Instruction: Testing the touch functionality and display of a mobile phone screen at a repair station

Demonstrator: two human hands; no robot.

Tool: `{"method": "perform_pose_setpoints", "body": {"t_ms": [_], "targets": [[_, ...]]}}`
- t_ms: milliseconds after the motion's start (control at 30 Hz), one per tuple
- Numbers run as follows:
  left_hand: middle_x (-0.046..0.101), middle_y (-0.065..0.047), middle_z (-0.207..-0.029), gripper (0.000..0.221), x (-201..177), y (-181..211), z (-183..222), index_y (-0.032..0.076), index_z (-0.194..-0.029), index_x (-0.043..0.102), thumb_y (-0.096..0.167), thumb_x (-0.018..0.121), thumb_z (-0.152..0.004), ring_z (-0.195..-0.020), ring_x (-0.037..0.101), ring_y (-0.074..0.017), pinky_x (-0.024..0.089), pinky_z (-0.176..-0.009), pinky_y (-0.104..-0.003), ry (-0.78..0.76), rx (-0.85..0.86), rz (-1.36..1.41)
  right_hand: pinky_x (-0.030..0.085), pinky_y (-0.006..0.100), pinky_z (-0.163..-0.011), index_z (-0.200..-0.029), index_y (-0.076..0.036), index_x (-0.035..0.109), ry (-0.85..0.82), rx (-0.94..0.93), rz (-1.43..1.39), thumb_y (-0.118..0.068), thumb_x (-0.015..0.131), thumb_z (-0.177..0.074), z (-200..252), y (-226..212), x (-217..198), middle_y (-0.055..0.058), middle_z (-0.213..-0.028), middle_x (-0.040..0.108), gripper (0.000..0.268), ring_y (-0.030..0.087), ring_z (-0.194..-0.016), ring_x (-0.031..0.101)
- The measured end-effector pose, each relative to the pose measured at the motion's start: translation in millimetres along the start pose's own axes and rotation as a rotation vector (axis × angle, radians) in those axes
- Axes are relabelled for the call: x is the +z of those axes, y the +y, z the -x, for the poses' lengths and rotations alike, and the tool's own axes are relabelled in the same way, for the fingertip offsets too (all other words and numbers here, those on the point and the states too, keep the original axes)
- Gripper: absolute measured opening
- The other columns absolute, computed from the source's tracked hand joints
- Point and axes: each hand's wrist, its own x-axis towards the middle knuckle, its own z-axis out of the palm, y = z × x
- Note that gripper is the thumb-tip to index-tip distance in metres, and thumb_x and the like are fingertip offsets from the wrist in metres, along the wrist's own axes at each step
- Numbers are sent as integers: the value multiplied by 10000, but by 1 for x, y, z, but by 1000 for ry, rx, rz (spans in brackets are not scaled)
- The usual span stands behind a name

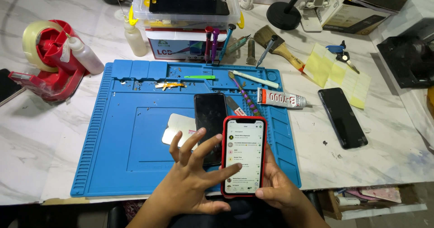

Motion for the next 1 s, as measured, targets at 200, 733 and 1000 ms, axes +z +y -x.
{"method": "perform_pose_setpoints", "body": {"t_ms": [200, 733, 1000], "targets": [[227, -167, -1640, 540, 12, -8, 2, 295, -1259, 681, 682, 462, -953, -1554, 46, -393, -51, -1154, -684, -43, -380, -211, 464, 724, -1028, -1614, -326, -32, 70, -133, -87, -68, 787, -1012, -3, -4, 16, 301, -1598, 305, 1048, 535, -1439, 368], [191, -198, -1679, 764, 24, -16, 5, 206, -1505, 483, 744, 397, -970, -1570, 99, -385, -21, -1186, -669, -211, -317, -292, 376, 796, -1057, -1625, -327, 55, 29, -233, -283, 14, 700, -1050, -8, -7, 10, 276, -1633, 193, 929, 527, -1479, 254], [347, -216, -1599, 541, 18, -70, -47, 254, -1423, 586, 540, 587, -964, -1470, 298, -454, 264, -1118, -641, -349, -159, -135, 624, 523, -848, -1572, -366, -143, 25, -66, 61, -181, 791, -956, -7, -13, 21, 406, -1541, 322, 1134, 516, -1311, 528]]}}
